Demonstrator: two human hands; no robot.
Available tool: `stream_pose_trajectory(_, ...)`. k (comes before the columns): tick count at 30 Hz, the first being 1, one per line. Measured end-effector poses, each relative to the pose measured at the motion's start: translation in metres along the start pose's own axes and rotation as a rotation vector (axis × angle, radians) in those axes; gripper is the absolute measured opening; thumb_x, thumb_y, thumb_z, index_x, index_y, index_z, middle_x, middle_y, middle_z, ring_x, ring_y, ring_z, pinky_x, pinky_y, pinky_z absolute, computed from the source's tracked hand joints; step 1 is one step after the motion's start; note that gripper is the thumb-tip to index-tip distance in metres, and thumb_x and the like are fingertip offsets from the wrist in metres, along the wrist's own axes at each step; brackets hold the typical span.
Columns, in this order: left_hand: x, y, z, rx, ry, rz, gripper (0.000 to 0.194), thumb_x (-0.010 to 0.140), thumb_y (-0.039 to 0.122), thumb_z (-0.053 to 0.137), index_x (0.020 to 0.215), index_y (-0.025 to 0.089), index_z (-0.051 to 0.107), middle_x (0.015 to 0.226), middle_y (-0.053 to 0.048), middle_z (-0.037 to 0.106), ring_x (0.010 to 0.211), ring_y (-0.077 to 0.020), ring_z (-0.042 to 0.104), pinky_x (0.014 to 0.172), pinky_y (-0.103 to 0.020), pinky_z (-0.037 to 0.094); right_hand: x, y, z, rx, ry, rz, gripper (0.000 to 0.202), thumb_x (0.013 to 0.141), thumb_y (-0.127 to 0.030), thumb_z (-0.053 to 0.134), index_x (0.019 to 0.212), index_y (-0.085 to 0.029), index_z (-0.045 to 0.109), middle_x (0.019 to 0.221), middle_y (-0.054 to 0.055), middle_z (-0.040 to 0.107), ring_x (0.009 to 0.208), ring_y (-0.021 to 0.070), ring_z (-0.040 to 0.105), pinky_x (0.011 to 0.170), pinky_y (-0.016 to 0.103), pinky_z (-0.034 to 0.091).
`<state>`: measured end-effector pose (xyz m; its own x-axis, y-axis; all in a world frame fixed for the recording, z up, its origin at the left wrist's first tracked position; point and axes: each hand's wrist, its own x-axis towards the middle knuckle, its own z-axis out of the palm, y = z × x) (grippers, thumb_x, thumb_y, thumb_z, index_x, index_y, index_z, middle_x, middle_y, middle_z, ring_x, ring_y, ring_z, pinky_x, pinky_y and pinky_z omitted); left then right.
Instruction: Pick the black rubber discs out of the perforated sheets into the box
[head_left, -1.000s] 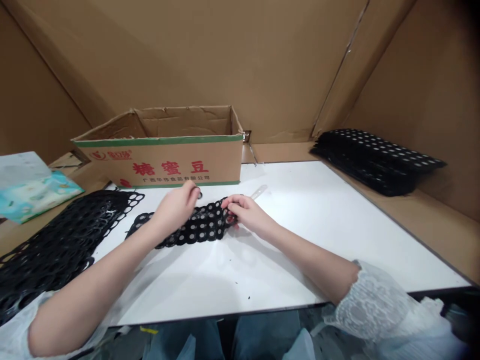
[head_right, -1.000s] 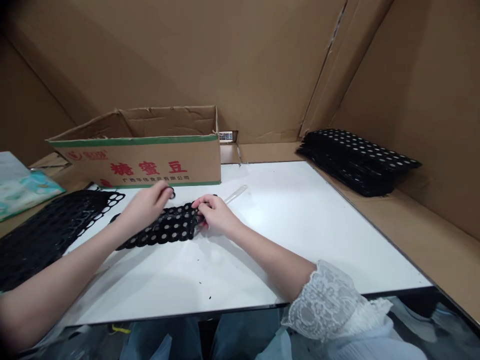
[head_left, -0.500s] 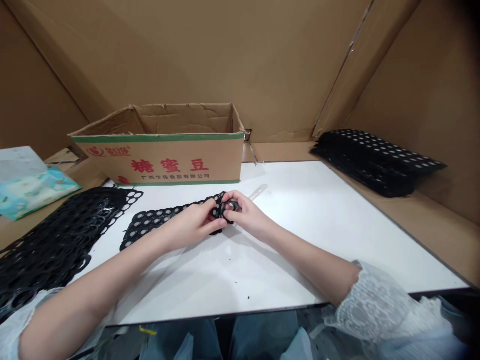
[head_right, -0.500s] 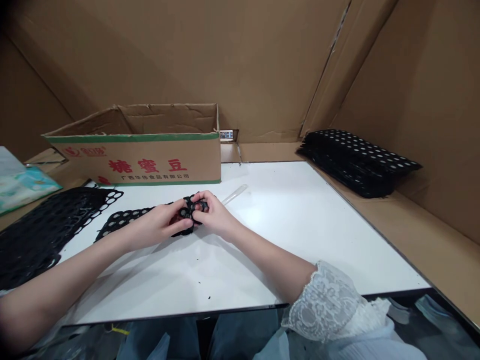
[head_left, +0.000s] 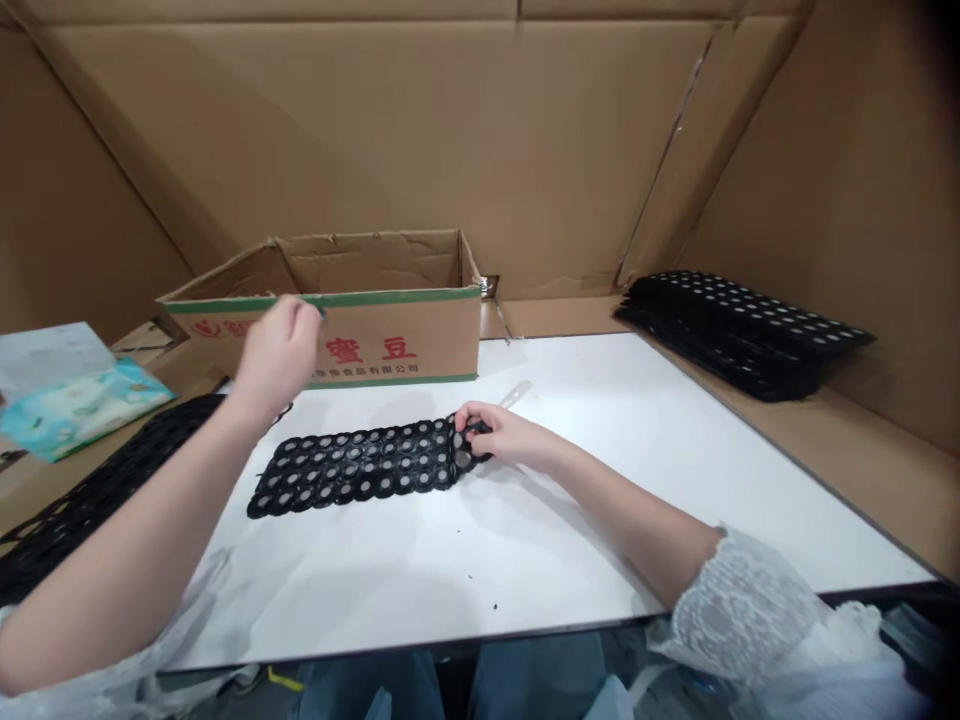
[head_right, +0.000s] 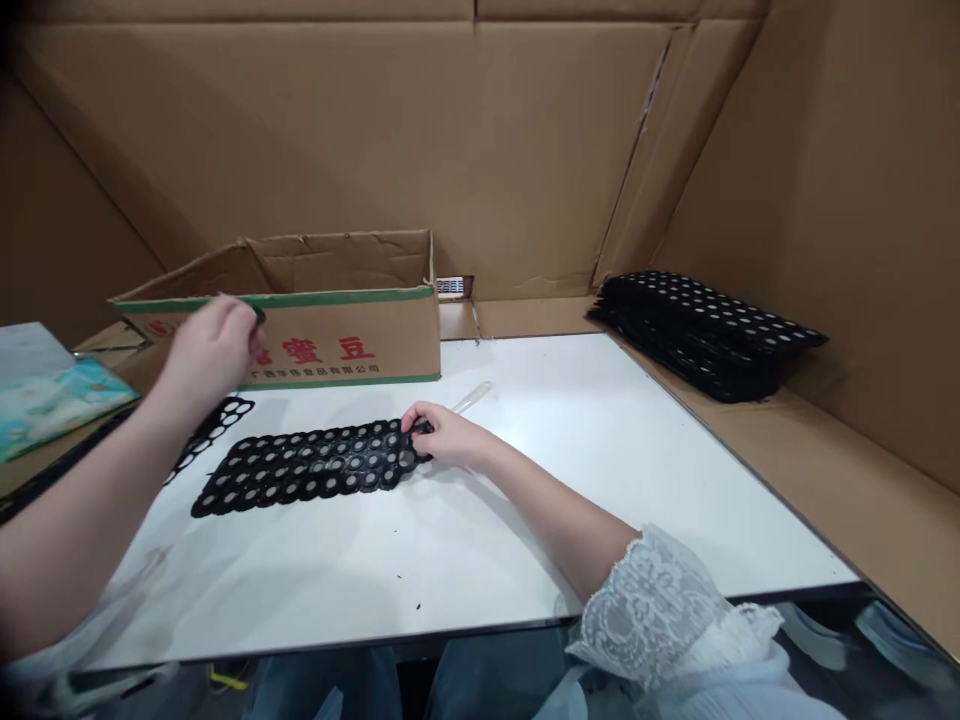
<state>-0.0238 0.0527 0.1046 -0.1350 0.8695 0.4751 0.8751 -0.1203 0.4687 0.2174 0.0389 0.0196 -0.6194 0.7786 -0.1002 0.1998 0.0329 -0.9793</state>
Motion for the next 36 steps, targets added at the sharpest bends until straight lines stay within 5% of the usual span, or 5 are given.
stream_pose_trajectory(4,0.058,0.008,-0.023,0.317,0.293,0.306,0.037,0.088,0.029,0.024,0.111,0.006,0.042,0.103,-0.011,0.049,0.094,-0.0187,0.044,0.084,-0.031,0.033,-0.005,-0.001,-0.006,-0.319,0.022,-0.105,0.036,0.064,-0.015,0.050,0.100,-0.021,0.048,0.077,-0.002,0.041,0.060,0.0070,0.041,0.059,0.023,0.037)
stream_pose_trajectory(9,0.092,0.005,-0.008,0.432,0.090,0.335,0.034,0.081,0.023,0.038,0.096,-0.002,0.056,0.091,-0.012,0.055,0.085,-0.0186,0.048,0.082,-0.033,0.036,-0.004,-0.001,0.003,-0.477,0.268,-0.162,0.022,0.070,-0.036,0.051,0.078,-0.016,0.054,0.083,0.003,0.046,0.067,0.0100,0.047,0.069,0.028,0.040)
stream_pose_trajectory(17,0.016,0.034,-0.003,0.447,0.192,0.456,0.040,0.085,0.042,0.028,0.078,0.013,0.055,0.076,-0.005,0.052,0.077,-0.0170,0.046,0.068,-0.027,0.034,0.006,0.009,0.011,-0.078,0.471,-0.007,0.037,0.066,-0.033,0.055,0.096,-0.017,0.040,0.062,-0.006,0.042,0.048,0.0081,0.047,0.042,0.020,0.038)
stream_pose_trajectory(31,-0.056,0.019,0.062,-0.140,-0.685,0.464,0.028,0.085,0.038,0.027,0.080,0.020,0.048,0.072,0.000,0.056,0.066,-0.0144,0.052,0.062,-0.025,0.037,0.001,-0.004,0.021,-0.041,0.259,-0.022,0.009,0.075,-0.017,0.043,0.067,-0.015,0.047,0.057,-0.002,0.047,0.042,0.0055,0.043,0.040,0.018,0.036)
stream_pose_trajectory(36,-0.036,-0.003,0.053,-0.130,-0.326,0.133,0.030,0.083,0.034,0.028,0.072,0.017,0.049,0.064,0.000,0.056,0.057,-0.0125,0.053,0.058,-0.024,0.038,0.005,0.003,0.015,-0.025,0.265,0.134,0.007,0.077,-0.016,0.042,0.071,-0.015,0.046,0.051,-0.004,0.041,0.040,0.0061,0.042,0.036,0.017,0.030)
